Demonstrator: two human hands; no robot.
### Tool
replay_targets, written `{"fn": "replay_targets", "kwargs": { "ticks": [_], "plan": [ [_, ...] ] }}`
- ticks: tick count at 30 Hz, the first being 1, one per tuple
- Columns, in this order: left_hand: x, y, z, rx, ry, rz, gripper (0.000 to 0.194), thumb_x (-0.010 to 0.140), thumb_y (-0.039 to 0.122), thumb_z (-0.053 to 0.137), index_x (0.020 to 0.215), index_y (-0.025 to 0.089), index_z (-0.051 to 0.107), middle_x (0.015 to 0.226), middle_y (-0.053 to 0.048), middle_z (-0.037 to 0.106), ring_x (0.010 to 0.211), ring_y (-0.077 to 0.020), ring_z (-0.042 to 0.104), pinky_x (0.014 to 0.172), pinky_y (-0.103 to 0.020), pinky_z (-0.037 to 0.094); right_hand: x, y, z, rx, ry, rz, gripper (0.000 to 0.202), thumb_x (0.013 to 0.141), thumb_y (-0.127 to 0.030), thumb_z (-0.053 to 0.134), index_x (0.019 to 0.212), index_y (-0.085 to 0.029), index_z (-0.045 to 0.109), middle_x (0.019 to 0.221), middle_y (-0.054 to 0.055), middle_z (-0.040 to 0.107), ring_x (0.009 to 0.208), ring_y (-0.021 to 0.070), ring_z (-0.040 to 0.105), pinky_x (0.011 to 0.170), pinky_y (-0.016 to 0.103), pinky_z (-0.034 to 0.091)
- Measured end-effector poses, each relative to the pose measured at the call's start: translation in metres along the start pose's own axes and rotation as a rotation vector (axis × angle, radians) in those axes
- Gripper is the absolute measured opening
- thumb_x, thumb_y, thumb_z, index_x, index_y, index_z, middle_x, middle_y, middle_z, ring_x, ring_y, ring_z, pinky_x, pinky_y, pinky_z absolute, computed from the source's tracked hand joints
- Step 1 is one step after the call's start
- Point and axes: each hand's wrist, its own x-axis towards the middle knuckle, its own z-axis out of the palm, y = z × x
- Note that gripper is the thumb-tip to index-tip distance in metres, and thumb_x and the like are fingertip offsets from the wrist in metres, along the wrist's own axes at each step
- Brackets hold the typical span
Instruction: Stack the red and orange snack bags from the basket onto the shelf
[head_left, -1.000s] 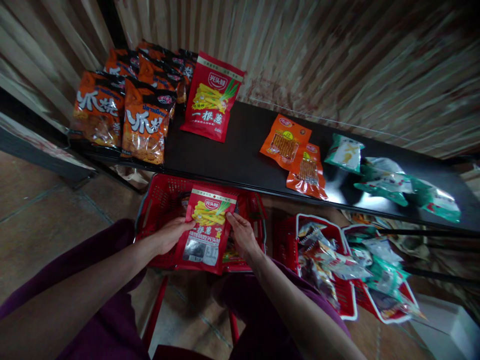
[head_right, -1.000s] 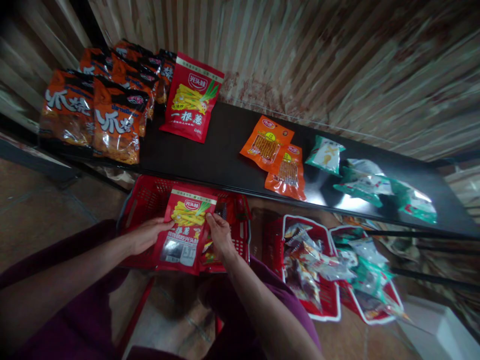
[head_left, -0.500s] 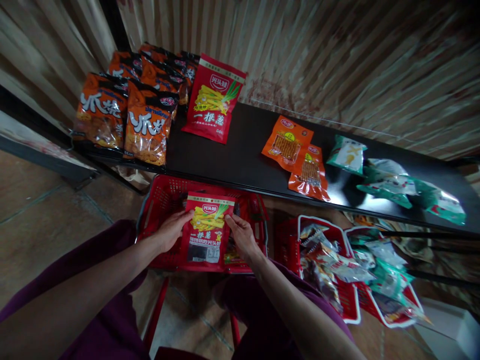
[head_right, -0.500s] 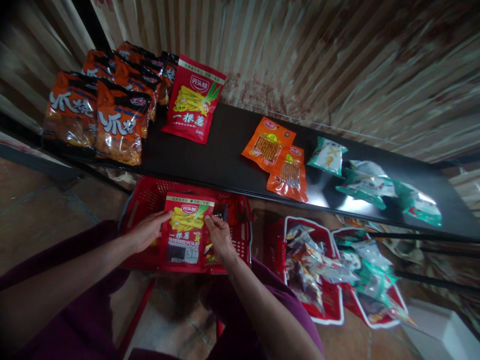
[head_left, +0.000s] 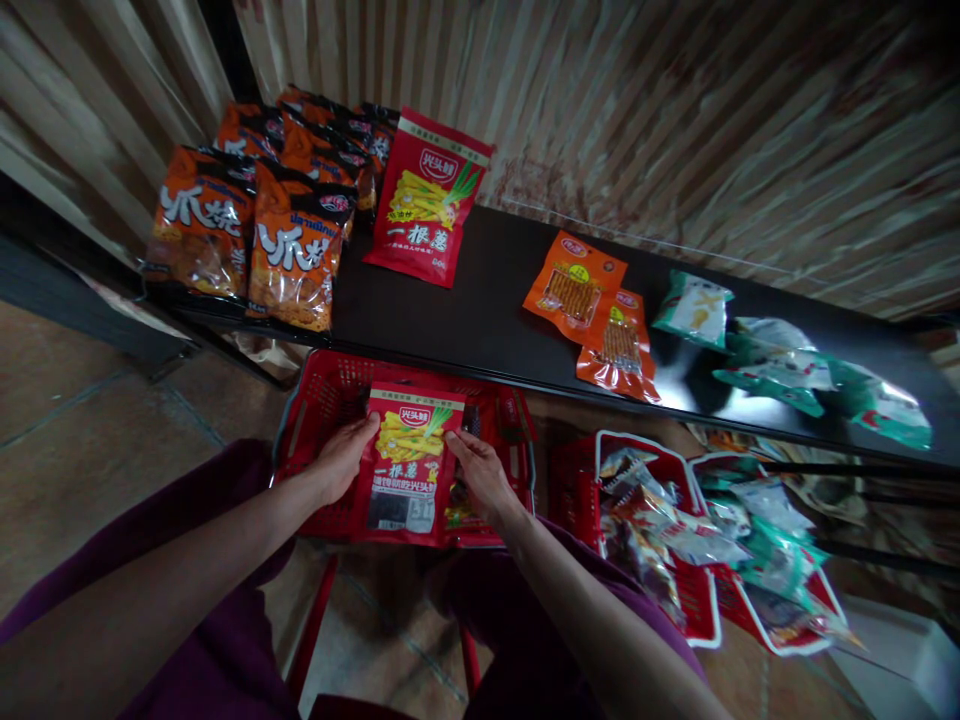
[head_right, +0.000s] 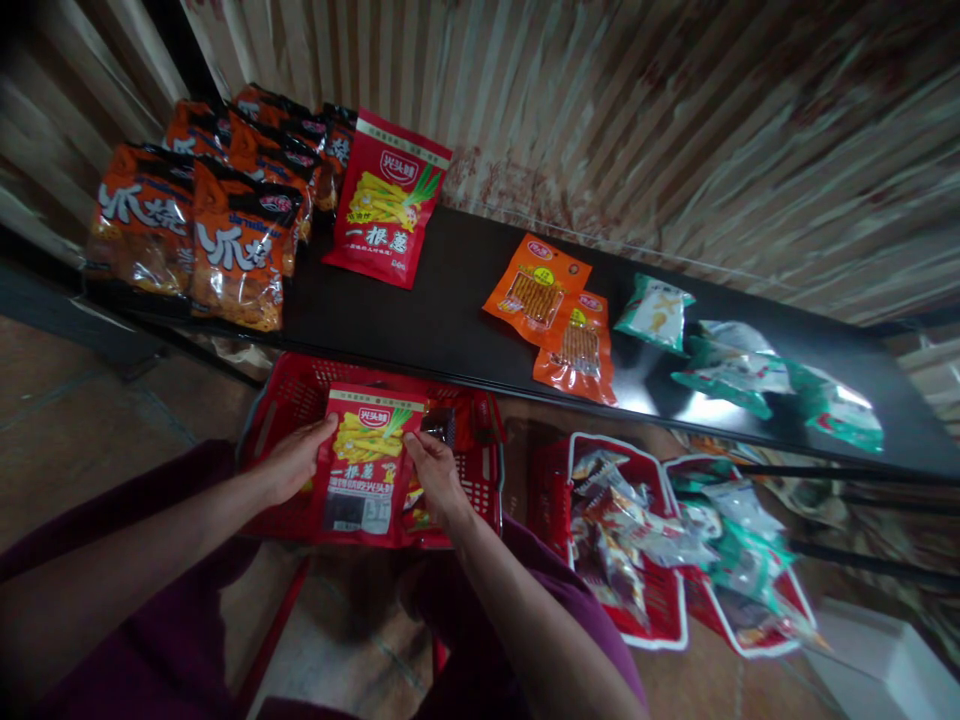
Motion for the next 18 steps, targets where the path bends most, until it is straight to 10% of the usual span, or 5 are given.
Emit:
{"fn": "replay_targets", "kwargs": {
  "ticks": [18],
  "plan": [
    [-0.0057,0.0068,0.0039,0.147,-0.057,-0.073,0.024,0.079,0.024,0.065,0.099,0.011,0.067,0.083,-0.01,0.074,0.062,-0.0181,0.068,0.059,-0.029,0.056,0.0042,-0.0025,-0.0021,0.106,0.045,0.002,0.034,0.053,-0.043,0.08,0.073,-0.02,0.066,0.068,0.001,0.071,0.067,0.0212,0.068,0.063,0.031,0.053]
  ]
}}
